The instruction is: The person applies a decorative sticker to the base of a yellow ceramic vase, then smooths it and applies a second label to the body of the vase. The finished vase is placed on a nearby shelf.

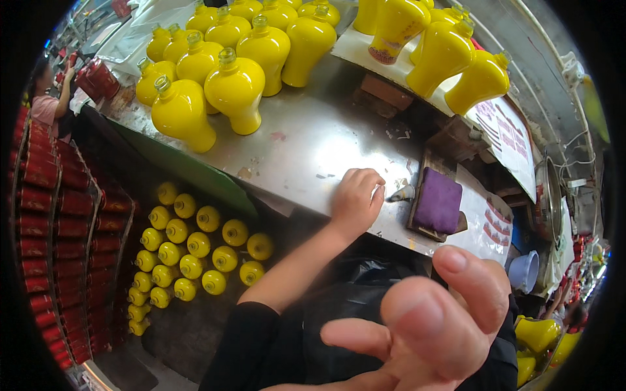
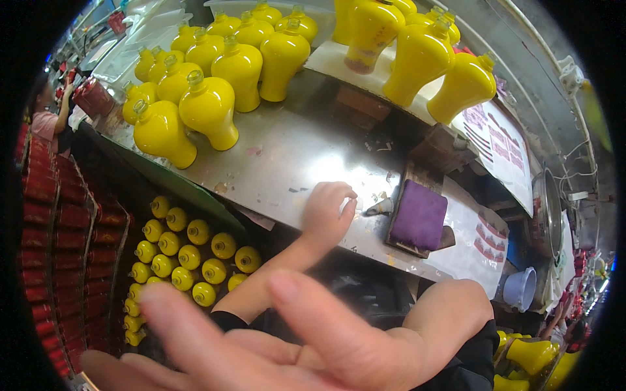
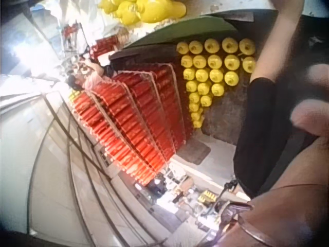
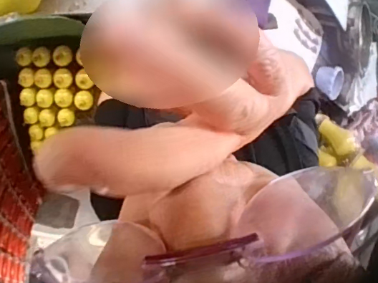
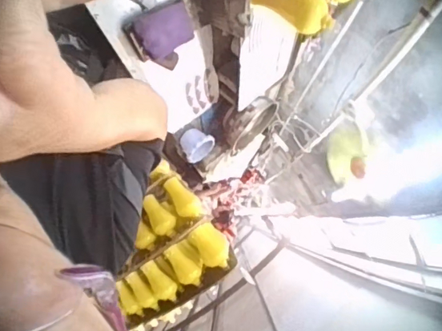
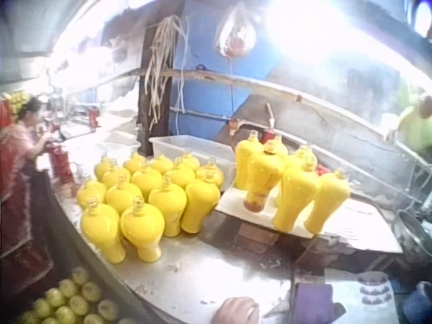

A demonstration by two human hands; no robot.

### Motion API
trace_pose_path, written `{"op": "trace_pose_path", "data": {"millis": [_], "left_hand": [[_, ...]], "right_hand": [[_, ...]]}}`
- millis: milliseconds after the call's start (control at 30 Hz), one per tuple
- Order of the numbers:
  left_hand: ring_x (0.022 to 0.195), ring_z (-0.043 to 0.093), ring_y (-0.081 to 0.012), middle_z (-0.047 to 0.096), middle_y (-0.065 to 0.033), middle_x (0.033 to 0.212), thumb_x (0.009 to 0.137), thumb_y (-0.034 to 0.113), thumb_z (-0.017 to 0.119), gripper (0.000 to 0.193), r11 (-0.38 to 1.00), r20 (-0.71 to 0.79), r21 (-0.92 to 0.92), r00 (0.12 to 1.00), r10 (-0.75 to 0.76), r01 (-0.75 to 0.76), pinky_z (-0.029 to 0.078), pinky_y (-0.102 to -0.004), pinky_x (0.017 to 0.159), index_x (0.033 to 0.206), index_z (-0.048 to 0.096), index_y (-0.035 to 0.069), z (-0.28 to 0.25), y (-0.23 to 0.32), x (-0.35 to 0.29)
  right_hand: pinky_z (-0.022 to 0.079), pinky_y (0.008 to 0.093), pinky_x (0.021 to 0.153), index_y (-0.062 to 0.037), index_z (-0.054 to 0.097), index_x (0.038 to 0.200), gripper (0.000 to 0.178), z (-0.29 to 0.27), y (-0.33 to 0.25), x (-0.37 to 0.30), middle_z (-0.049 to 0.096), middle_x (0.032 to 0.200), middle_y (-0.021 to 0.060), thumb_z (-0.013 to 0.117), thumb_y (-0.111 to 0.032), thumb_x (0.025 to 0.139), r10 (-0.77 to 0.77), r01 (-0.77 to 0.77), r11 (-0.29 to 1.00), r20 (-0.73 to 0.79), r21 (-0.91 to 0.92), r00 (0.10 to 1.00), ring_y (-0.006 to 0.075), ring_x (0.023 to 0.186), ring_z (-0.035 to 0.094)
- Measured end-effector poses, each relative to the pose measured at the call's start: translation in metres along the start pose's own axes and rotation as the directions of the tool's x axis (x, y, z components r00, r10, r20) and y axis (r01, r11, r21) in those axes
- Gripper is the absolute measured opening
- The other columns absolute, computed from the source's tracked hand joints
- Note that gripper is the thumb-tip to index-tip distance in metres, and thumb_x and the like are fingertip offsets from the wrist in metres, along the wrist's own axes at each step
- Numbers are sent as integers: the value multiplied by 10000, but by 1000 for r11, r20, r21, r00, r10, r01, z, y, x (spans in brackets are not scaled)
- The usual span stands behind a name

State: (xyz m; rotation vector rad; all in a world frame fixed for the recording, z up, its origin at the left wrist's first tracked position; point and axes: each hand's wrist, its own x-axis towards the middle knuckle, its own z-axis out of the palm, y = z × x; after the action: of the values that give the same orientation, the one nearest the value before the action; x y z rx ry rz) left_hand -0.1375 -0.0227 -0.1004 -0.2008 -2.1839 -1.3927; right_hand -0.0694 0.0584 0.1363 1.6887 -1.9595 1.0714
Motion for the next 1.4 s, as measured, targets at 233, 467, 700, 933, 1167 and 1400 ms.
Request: {"op": "trace_pose_path", "data": {"millis": [233, 467, 700, 933, 1167, 1400], "left_hand": [[989, 633, -342, 704, -99, 1007, 859, 71, 700, 81, 989, -57, 151, 998, 19, -10, 507, -447, 870, 933, 667, 72, 6, 1, -4], [1002, 640, -359, 713, -111, 1010, 862, 104, 717, 98, 938, -58, 346, 998, 29, -7, 493, -460, 909, 953, 691, 77, 12, -6, -5], [1252, 572, -377, 677, -154, 1282, 882, 159, 712, 256, 896, 53, 437, 993, -110, 76, 427, -480, 1102, 1118, 698, 61, 9, -7, -2], [1310, 538, -402, 646, -175, 1345, 891, 130, 656, 264, 838, 85, 540, 986, -142, 74, 408, -496, 1126, 1138, 679, 40, 9, -5, 2], [1230, 585, -375, 664, -177, 1280, 877, 63, 651, 219, 858, 98, 512, 990, -104, 40, 424, -456, 1099, 1094, 662, 29, 9, 0, 2], [1226, 589, -385, 682, -174, 1265, 848, 60, 654, 207, 878, 58, 471, 990, -131, 89, 449, -471, 1071, 1052, 678, 35, 9, 5, 3]], "right_hand": [[524, 404, 687, -104, 495, 1080, 282, -46, 8, -11, 477, 1151, 79, 649, -209, 868, 106, -91, 978, -76, 186, 991, 272, 844, 606], [524, 394, 614, -79, 507, 896, 188, -77, 13, -37, 480, 986, 82, 661, -163, 830, 87, -50, 946, -101, 321, 991, 265, 729, 596], [518, 366, 540, -59, 538, 796, 153, -94, 6, -56, 488, 879, 81, 674, -128, 804, 110, -21, 956, -292, 292, 950, 245, 647, 586], [571, 325, 643, 48, 715, 951, 137, -151, 9, -99, 710, 1026, 190, 673, -48, 862, 553, -82, 602, -340, 795, 760, 244, 673, 675], [547, 366, 897, 126, 676, 1118, 297, -133, 72, -89, 698, 1079, 235, 488, -65, 991, 174, 482, 470, -613, 740, 771, 282, 836, 661], [506, 290, 701, -5, 686, 1180, 289, -145, 56, -69, 710, 1015, 78, 442, -16, 1025, 394, 53, 146, -107, 988, 913, 140, 774, 634]]}}
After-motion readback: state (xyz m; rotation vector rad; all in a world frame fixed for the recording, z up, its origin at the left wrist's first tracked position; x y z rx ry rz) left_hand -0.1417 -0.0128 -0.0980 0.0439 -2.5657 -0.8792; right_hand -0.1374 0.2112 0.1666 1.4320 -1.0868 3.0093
